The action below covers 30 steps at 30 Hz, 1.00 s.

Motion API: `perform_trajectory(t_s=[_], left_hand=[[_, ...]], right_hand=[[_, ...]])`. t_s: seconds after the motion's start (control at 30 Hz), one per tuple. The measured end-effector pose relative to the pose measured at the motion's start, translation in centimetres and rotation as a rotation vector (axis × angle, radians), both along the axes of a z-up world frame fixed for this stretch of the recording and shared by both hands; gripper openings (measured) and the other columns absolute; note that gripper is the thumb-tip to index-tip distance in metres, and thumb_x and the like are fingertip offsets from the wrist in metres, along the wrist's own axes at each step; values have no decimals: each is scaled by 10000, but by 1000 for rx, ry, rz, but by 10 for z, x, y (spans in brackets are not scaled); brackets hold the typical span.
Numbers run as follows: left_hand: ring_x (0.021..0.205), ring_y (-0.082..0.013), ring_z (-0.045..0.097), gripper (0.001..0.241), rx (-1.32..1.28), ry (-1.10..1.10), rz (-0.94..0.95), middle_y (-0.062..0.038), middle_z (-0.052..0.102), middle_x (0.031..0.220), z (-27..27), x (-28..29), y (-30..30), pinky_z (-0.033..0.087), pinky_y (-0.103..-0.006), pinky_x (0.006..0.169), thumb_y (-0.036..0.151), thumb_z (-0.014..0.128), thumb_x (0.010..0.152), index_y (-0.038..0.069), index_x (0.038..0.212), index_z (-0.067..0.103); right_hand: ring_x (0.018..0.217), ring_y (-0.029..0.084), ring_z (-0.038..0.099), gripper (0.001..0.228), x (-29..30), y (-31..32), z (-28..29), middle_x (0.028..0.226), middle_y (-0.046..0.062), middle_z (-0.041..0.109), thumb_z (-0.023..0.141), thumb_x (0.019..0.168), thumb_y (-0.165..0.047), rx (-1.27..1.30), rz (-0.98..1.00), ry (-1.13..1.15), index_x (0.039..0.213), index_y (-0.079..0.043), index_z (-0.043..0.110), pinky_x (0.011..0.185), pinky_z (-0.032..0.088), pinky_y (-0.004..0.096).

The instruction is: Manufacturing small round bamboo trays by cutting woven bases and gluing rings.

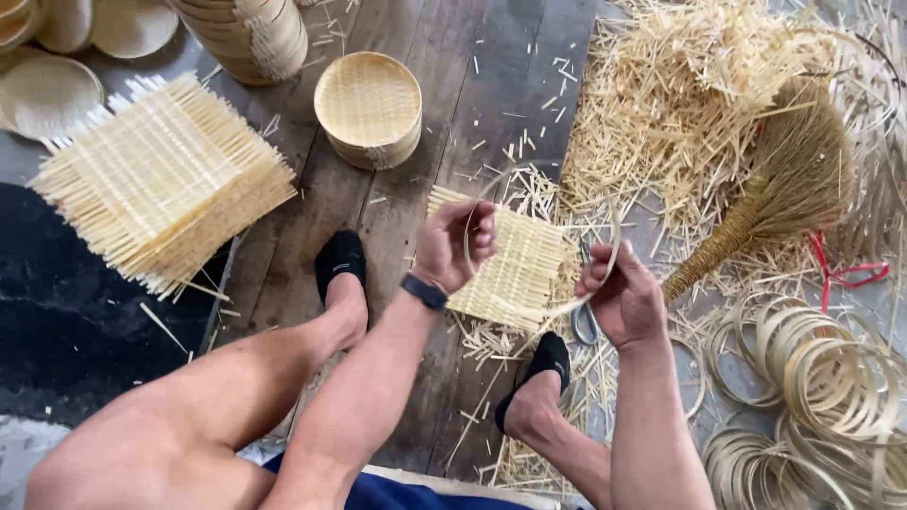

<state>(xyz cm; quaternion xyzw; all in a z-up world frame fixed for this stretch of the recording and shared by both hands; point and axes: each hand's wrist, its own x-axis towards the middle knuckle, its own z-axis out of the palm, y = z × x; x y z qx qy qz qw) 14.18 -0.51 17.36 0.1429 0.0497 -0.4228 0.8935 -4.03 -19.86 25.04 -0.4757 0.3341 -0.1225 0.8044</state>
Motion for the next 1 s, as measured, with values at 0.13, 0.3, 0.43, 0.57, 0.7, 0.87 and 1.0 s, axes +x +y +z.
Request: perform_trajectory(t_s=[0.13,0.3,0.43,0.57,0.7,0.87,1.0], left_hand=[[512,-75,489,332,312,-179,-332,3,590,650,23,3,9,380,-231,453,309,612,967,6,895,728],[397,-52,342,325,541,-369,-335,61,466,527,13,1,-6,278,-226,370,324,635,978,97,747,620],[381,-51,322,327,537,-204,-285,66,418,496,-3,0,-6,256,-235,356,268,708,951,81,711,588],[385,-38,316,314,663,-141,-201,73,423,503,-13,11,-5,261,-217,363,326,704,936,68,764,651],[423,-53,389,188,706,1,-63,44,486,545,-78,1,-3,293,-223,377,291,732,884,139,829,636],[652,-128,696,83,1375,-949,160,-52,752,765,-163,1,12,537,-296,600,148,773,815,79,859,769],[690,-288,693,155,1580,-1282,45,-164,716,828,-180,15,9,555,-382,645,143,826,723,95,868,802]], right_hand=[[553,101,465,361,-12,-10,-28,624,4,502,638,1055,-320,97,82,-75,865,-14,672,475,387,246],[426,76,375,496,-7,-11,-65,533,-26,422,716,1038,-337,146,49,-75,629,-140,516,358,302,224],[463,94,447,414,-3,2,-57,566,0,490,697,1024,-339,115,-11,-46,707,-82,619,392,361,237],[615,126,702,97,6,9,-44,728,45,724,687,849,-162,-344,-13,375,881,-76,718,526,620,276],[724,149,734,220,6,7,-105,840,72,753,763,795,-48,-445,-12,456,997,-28,678,577,637,334],[719,174,730,239,16,5,-170,855,99,760,814,818,-113,-667,-49,586,1021,0,758,621,635,332],[695,215,721,225,22,3,-206,782,128,768,856,785,-149,-997,-10,714,972,-35,803,706,565,349]])
